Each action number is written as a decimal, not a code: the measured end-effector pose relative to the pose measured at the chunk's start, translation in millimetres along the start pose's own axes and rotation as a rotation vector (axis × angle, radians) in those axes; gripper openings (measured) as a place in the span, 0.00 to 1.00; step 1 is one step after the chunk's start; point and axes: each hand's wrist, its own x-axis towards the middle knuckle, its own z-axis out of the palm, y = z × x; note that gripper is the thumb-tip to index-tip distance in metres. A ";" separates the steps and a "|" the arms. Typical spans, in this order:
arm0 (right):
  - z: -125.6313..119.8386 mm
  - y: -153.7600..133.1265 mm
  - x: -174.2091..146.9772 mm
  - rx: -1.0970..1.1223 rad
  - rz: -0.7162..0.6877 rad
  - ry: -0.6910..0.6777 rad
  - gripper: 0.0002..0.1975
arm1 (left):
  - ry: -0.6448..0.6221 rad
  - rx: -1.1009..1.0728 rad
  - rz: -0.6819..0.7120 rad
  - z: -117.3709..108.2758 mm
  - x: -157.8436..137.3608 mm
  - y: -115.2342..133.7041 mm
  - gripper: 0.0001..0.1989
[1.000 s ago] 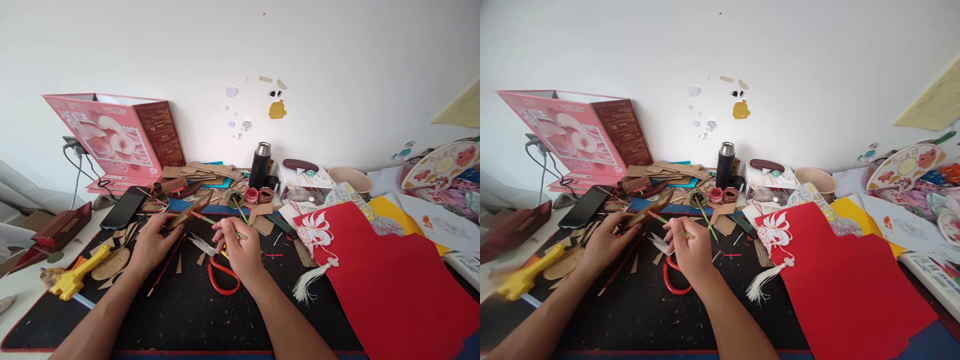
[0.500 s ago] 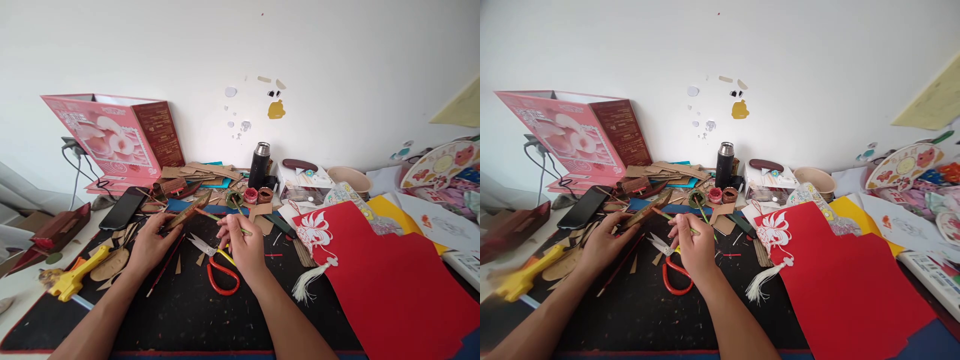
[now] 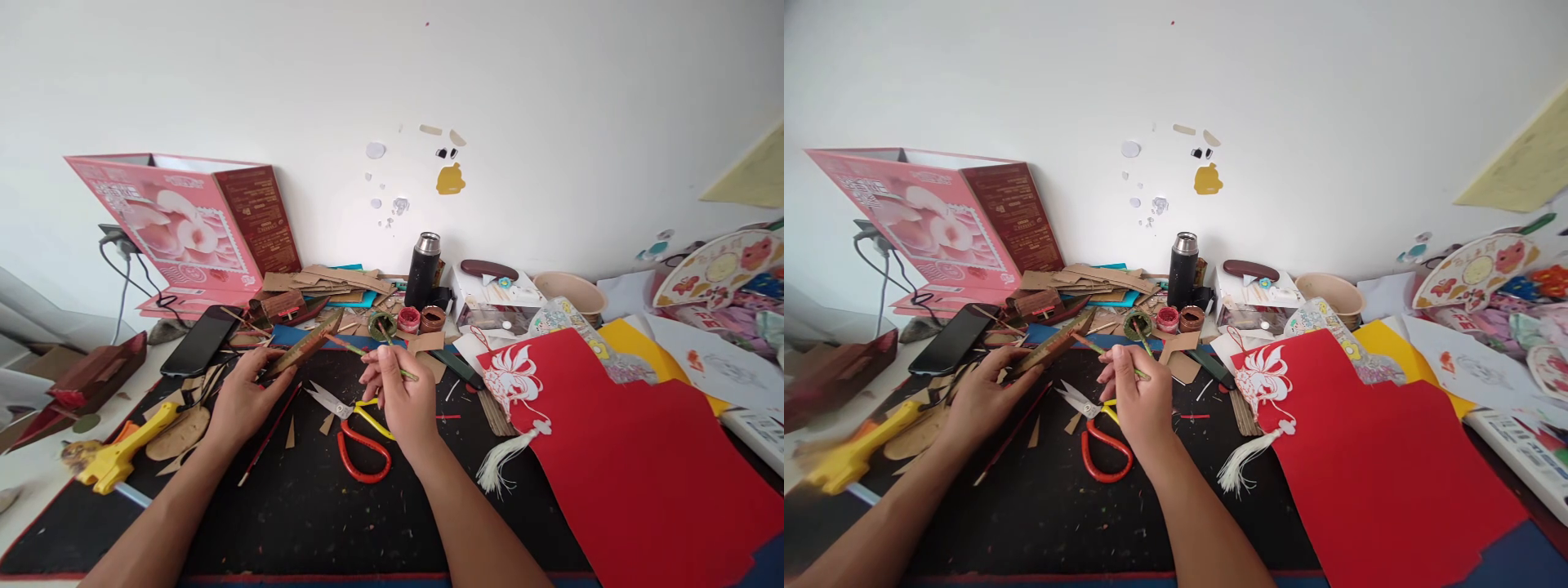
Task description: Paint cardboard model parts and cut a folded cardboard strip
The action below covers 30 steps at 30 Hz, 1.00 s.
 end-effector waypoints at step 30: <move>-1.6 -0.9 2.4 0.041 -0.015 0.026 0.25 | -0.011 -0.018 -0.002 -2.6 0.2 4.7 0.17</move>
